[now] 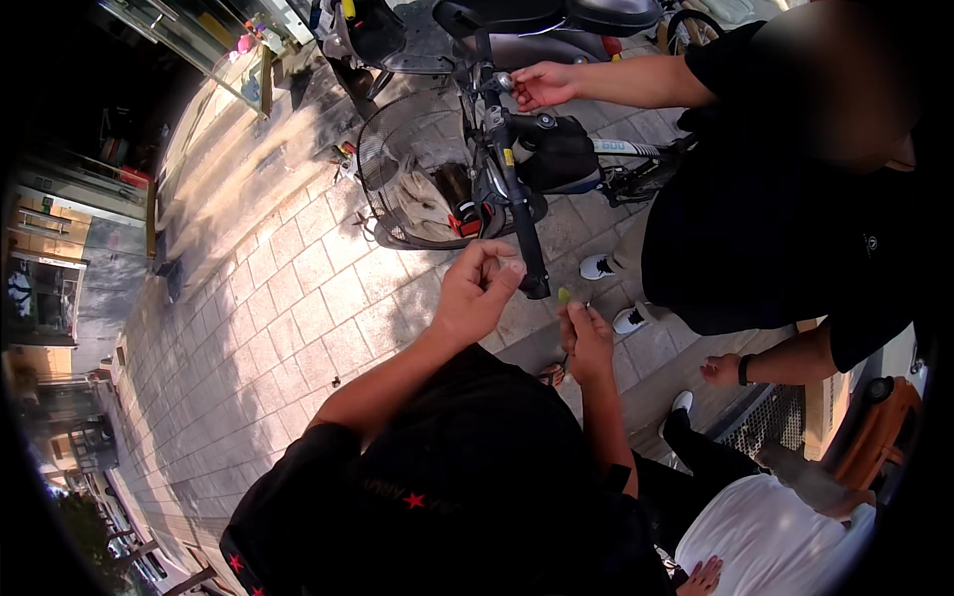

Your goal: The person uses a screwdriver to adjust and tighten components on the handlebars of a bicycle. They manipulate the brake levers and grip area, repeatedly inserting the tool to secure parts while standing on a sidewalk.

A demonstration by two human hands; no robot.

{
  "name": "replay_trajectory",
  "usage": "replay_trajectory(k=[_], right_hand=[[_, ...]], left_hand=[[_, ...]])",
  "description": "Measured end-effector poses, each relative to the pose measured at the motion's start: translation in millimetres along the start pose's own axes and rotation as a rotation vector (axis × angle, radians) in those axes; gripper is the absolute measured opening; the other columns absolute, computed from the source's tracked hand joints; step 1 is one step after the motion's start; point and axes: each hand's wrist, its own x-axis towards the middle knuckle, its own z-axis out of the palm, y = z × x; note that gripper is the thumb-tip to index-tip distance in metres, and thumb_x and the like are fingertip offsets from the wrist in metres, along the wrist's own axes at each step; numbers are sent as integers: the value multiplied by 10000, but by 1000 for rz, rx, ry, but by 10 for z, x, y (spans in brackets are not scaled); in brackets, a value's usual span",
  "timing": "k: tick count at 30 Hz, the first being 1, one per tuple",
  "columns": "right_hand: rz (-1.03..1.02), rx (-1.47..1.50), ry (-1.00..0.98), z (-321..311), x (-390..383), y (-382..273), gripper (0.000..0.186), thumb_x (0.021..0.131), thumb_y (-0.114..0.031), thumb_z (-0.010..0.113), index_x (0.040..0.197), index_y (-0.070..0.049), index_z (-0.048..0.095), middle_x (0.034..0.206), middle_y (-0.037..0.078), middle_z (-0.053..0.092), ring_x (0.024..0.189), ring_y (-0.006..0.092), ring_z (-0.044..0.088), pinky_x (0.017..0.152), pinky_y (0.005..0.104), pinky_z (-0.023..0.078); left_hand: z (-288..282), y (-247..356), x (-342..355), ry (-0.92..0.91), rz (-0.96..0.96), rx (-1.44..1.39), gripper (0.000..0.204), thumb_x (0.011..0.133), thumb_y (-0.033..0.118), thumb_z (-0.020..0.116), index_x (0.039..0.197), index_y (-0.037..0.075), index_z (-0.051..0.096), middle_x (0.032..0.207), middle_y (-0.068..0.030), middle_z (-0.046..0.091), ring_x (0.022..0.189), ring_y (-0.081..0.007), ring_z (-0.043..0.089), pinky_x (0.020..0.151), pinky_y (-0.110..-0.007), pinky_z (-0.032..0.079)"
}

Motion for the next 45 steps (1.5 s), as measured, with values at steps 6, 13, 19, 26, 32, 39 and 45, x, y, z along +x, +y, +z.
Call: replay_trajectory(k=[6, 13, 19, 26, 32, 39, 45], right_hand=[[-245, -128, -725, 284, -427, -742, 345, 1054, -234, 709, 1282, 17, 643, 1083, -4, 654, 1006, 64, 591, 881, 253, 491], [-122, -194, -949, 300, -309, -1019, 344, 1045, -210, 724, 1278, 7, 594, 1101, -7, 619, 993, 59, 575, 861, 245, 493], [0, -341, -826, 286, -98, -1233, 244, 1049, -202, 703, 1179, -1, 657, 943, -6, 644, 838, 71, 600, 743, 253, 499], [109, -229, -581, 201, 176, -1391, 232, 1062, -204, 653, 1139, 1, 728, 804, -27, 632, 627, 34, 492, 596, 223, 411], [39, -320, -475, 509, 644, -1715, 167, 1044, -195, 665, 1141, -70, 717, 812, -38, 624, 634, 11, 530, 528, 188, 363], [-266, -525, -432, 1359, 2042, -2065, 180, 1006, -221, 674, 1074, -58, 710, 854, -35, 636, 681, 65, 602, 632, 239, 502], [-349, -556, -562, 1475, 2267, -2005, 252, 992, -272, 717, 1058, -31, 690, 809, 9, 654, 649, 82, 611, 576, 253, 500]], left_hand=[[564, 349, -321, 257, -18, -544, 358, 1166, 349, 449, 1268, 29, 574, 733, 14, 419, 655, -112, 471, 652, -300, 471], [709, 326, -409, 306, -31, -442, 454, 1179, 387, 397, 1273, 7, 626, 810, 15, 478, 775, -86, 442, 752, -251, 412], [613, 356, -258, 118, 59, -317, 408, 1145, 318, 504, 1385, -7, 558, 1016, -37, 562, 955, -114, 516, 929, -278, 441], [439, -251, -421, 405, -121, -208, 593, 965, 210, 803, 1428, 8, 491, 1194, -72, 547, 1054, -146, 544, 965, -301, 486], [615, -224, -314, 135, -459, -380, 679, 966, 256, 820, 1420, -45, 416, 1194, -141, 646, 1037, -178, 687, 861, -329, 567], [803, -521, -224, 288, -426, -60, 550, 978, 268, 801, 1324, -5, 473, 1107, -117, 660, 806, -126, 661, 693, -299, 574], [896, -320, -111, 423, -382, 331, 509, 961, 280, 790, 1284, -14, 528, 930, -138, 727, 747, -156, 710, 672, -325, 577]])
